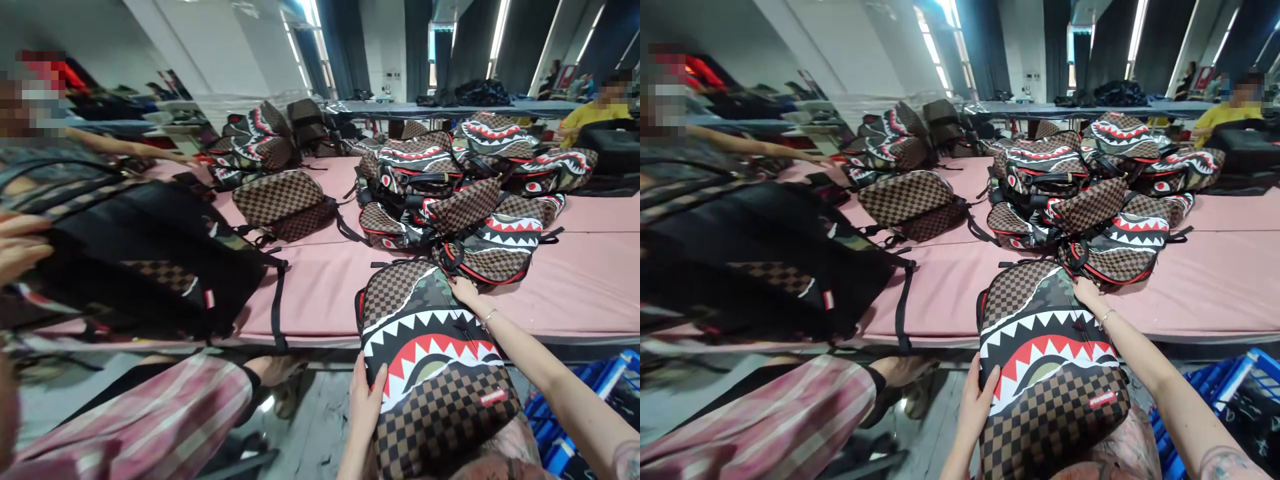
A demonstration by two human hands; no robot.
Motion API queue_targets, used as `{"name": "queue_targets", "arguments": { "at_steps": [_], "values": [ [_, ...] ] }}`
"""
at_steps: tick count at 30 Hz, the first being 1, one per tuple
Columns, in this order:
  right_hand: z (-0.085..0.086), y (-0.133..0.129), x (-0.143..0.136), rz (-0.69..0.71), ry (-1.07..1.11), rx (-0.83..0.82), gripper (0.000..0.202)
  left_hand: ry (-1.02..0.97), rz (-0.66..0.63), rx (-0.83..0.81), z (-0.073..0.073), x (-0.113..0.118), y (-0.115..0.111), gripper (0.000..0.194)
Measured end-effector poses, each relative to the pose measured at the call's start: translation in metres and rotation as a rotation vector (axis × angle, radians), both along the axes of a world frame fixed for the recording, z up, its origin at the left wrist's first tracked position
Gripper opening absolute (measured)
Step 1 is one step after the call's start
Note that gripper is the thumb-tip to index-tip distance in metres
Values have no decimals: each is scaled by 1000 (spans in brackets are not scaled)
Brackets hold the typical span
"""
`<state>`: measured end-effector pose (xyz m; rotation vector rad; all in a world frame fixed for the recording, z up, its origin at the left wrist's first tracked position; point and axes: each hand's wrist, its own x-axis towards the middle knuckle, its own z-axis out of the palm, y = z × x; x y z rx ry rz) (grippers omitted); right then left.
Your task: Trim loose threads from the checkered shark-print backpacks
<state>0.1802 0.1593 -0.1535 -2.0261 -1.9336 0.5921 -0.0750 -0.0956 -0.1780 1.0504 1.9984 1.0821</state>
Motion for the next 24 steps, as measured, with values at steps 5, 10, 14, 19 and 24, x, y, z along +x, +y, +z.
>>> {"name": "queue_targets", "arguments": {
  "at_steps": [5,10,14,19,24],
  "values": [
    [-5,-4,3,-38,335,91,37,-8,-68,-27,-13,-10,6,67],
    [-12,-7,15,-127,354,174,29,173,-110,-24,-8,-9,14,61],
    [-13,-9,20,-173,286,249,28,505,-121,97,21,7,38,50],
    [-6,-13,21,-96,227,274,32,359,-492,140,47,47,117,30],
    [1,-16,24,56,181,287,21,386,-517,153,37,94,205,22]
  ]
}}
